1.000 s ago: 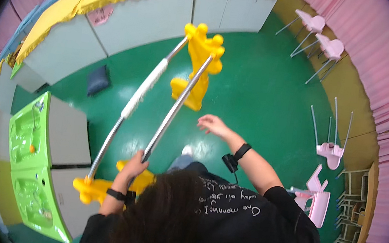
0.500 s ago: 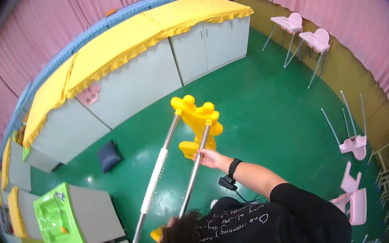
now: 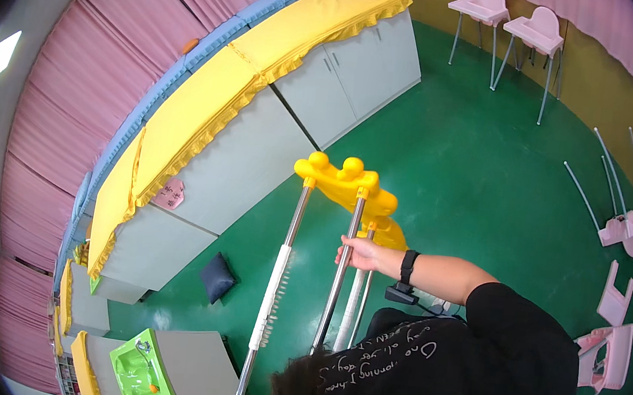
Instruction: The person assembles a child-sized activity station by connecting metal bars to plastic side panels, then places plastic trays onto small stands and secures them with straps.
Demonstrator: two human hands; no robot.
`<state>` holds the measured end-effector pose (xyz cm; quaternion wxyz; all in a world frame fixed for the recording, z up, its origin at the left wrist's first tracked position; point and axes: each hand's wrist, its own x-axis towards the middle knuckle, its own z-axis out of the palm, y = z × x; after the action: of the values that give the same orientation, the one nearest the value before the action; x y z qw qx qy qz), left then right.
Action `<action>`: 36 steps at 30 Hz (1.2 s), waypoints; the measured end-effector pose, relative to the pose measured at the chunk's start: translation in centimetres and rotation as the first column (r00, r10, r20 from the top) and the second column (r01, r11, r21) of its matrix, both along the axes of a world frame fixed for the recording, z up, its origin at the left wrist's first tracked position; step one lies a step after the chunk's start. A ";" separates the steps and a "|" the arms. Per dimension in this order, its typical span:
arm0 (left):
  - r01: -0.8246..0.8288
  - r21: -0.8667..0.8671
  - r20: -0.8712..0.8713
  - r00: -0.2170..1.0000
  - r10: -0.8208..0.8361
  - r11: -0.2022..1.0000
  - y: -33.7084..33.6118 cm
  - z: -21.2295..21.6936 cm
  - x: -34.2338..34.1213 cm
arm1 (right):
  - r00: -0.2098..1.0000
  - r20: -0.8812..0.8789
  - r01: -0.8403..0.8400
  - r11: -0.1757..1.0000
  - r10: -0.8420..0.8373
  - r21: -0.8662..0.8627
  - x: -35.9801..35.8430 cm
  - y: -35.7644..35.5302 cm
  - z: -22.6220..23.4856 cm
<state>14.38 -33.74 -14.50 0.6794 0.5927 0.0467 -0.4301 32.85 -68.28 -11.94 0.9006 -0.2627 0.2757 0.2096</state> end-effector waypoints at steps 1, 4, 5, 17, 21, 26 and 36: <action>0.001 0.002 0.010 1.000 -0.001 1.000 0.1 0.6 0.1 | 0.997 0.075 -0.037 0.999 0.037 0.002 0.0 -0.3 0.8; 0.037 -0.010 0.080 0.996 -0.036 0.999 0.1 2.9 1.1 | 0.980 0.198 -0.052 0.997 0.039 0.062 -1.1 -3.1 3.5; 0.059 -0.022 0.108 0.993 -0.056 0.998 0.0 3.6 1.6 | 0.978 0.199 -0.057 0.998 0.056 0.000 -1.6 -4.3 5.4; 0.415 0.487 0.556 0.531 -0.640 0.768 -8.8 14.3 13.0 | 0.908 0.409 0.213 0.943 -0.093 -0.257 -12.7 -14.9 21.1; 0.469 0.560 0.487 0.480 -0.729 0.683 -12.1 16.8 11.9 | 0.910 0.397 0.255 0.915 -0.118 -0.313 -18.2 -17.3 22.6; 0.479 0.592 0.639 0.210 -0.740 0.648 -14.4 16.0 10.0 | 0.943 0.283 0.282 0.877 -0.177 -0.390 -25.4 -21.0 20.6; 0.522 0.652 0.595 0.097 -0.798 0.550 -22.5 18.9 10.7 | 0.895 0.242 0.446 0.768 -0.375 -0.460 -33.3 -24.1 22.2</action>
<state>25.04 -56.28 4.40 0.2398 0.7599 -0.5118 -0.3209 -0.42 -92.40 10.23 0.8406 -0.4354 0.3095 -0.0902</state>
